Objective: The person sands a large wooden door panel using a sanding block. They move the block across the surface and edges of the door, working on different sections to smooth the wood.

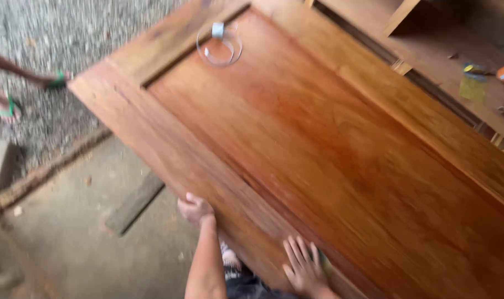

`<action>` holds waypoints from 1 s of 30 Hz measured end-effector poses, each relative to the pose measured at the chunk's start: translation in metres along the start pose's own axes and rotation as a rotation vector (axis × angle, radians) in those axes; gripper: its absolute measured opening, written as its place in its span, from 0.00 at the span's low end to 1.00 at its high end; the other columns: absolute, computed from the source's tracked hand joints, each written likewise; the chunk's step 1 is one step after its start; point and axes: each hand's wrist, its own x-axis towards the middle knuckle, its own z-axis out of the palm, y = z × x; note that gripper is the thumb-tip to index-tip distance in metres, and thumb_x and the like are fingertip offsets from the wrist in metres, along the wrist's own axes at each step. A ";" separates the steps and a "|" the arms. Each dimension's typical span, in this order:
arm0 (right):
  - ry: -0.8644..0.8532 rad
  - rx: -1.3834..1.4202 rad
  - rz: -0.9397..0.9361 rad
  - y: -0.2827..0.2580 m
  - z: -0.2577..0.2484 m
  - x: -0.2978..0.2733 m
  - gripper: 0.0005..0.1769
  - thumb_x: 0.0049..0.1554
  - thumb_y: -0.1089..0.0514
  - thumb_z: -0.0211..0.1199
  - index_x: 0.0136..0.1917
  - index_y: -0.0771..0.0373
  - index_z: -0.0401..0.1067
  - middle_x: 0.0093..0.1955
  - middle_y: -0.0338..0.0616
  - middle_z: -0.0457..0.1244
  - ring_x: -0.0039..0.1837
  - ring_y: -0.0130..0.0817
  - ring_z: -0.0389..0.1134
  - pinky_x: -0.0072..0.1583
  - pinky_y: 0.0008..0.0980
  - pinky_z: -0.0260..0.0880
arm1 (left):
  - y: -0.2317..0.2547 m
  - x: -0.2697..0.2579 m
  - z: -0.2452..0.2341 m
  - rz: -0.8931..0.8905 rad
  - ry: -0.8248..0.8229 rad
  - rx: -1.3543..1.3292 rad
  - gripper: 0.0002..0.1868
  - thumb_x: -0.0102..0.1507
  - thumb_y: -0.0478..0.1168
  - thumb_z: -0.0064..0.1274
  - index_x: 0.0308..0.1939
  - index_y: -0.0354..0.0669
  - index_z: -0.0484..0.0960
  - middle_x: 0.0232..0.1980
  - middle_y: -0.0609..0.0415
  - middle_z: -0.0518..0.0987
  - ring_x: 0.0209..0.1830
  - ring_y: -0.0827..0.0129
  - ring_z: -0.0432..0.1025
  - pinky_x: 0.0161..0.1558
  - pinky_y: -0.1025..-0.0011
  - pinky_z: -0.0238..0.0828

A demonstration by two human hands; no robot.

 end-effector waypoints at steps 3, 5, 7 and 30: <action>0.010 0.231 0.047 -0.023 -0.005 0.108 0.40 0.59 0.39 0.53 0.80 0.57 0.57 0.82 0.45 0.52 0.81 0.44 0.51 0.76 0.56 0.50 | -0.039 0.001 0.016 0.069 0.041 0.115 0.26 0.69 0.50 0.43 0.62 0.31 0.74 0.57 0.30 0.77 0.57 0.39 0.72 0.60 0.53 0.67; 0.141 0.320 0.053 -0.033 0.012 0.173 0.35 0.62 0.43 0.51 0.79 0.58 0.62 0.79 0.48 0.56 0.79 0.46 0.56 0.75 0.57 0.52 | -0.048 0.001 0.016 0.084 0.017 0.231 0.28 0.71 0.51 0.42 0.67 0.33 0.71 0.61 0.31 0.76 0.61 0.43 0.74 0.63 0.56 0.68; 0.151 0.364 0.009 -0.043 0.046 0.226 0.33 0.65 0.43 0.50 0.81 0.52 0.57 0.83 0.47 0.51 0.82 0.47 0.51 0.76 0.60 0.51 | -0.031 -0.006 0.018 -0.038 -0.041 0.268 0.31 0.71 0.57 0.37 0.71 0.39 0.66 0.62 0.35 0.76 0.60 0.41 0.75 0.56 0.46 0.73; 0.006 0.270 0.138 -0.044 0.013 0.108 0.37 0.63 0.35 0.47 0.81 0.49 0.59 0.82 0.49 0.52 0.82 0.49 0.50 0.75 0.67 0.46 | -0.022 -0.003 0.008 -0.097 -0.135 0.302 0.32 0.72 0.57 0.33 0.74 0.42 0.60 0.66 0.38 0.73 0.60 0.40 0.75 0.58 0.46 0.74</action>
